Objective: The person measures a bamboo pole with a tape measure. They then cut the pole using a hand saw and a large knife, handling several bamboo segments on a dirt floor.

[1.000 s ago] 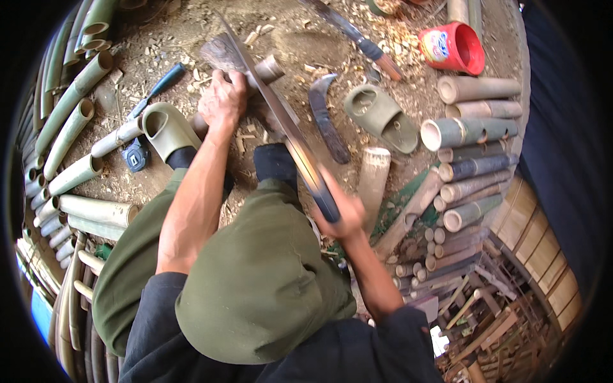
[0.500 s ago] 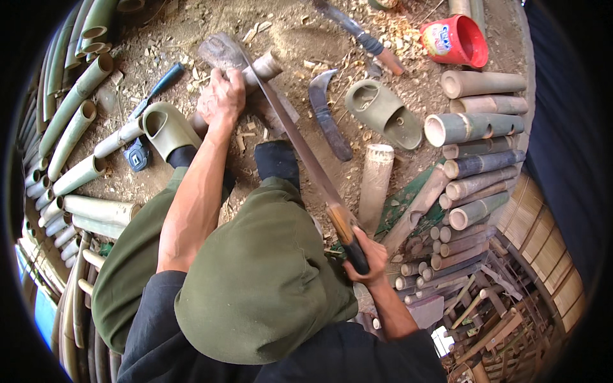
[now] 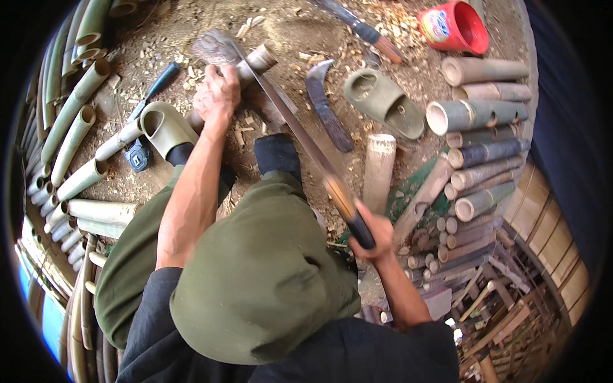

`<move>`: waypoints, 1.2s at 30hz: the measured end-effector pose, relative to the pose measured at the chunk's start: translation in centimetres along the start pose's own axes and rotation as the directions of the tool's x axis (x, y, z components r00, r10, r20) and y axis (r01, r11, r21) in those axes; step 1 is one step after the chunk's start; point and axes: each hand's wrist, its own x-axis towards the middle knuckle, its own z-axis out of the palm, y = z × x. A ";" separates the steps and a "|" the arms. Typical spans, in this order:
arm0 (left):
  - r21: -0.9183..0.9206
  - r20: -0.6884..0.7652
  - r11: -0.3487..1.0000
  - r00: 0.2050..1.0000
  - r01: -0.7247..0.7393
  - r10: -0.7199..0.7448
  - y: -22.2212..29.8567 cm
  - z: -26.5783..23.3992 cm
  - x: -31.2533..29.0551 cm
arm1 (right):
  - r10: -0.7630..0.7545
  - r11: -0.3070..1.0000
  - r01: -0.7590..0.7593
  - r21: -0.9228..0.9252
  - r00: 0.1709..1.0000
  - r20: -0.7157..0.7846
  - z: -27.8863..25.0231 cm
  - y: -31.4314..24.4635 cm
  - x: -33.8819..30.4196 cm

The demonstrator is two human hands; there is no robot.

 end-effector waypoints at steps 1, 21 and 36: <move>-0.031 0.058 0.999 0.998 0.017 -0.015 0.3 0.2 0.1 | -0.038 0.999 0.036 -0.033 0.997 -0.060 1.3 0.2 2.4; 0.287 0.808 0.512 0.492 -0.809 0.325 15.1 -2.4 2.7 | 0.013 0.992 0.010 0.122 0.983 -0.184 1.7 -1.8 2.6; -0.185 0.243 0.456 0.409 -0.870 0.880 24.1 -7.3 -0.5 | -0.119 0.966 0.195 0.170 0.918 -0.379 5.6 -0.3 11.0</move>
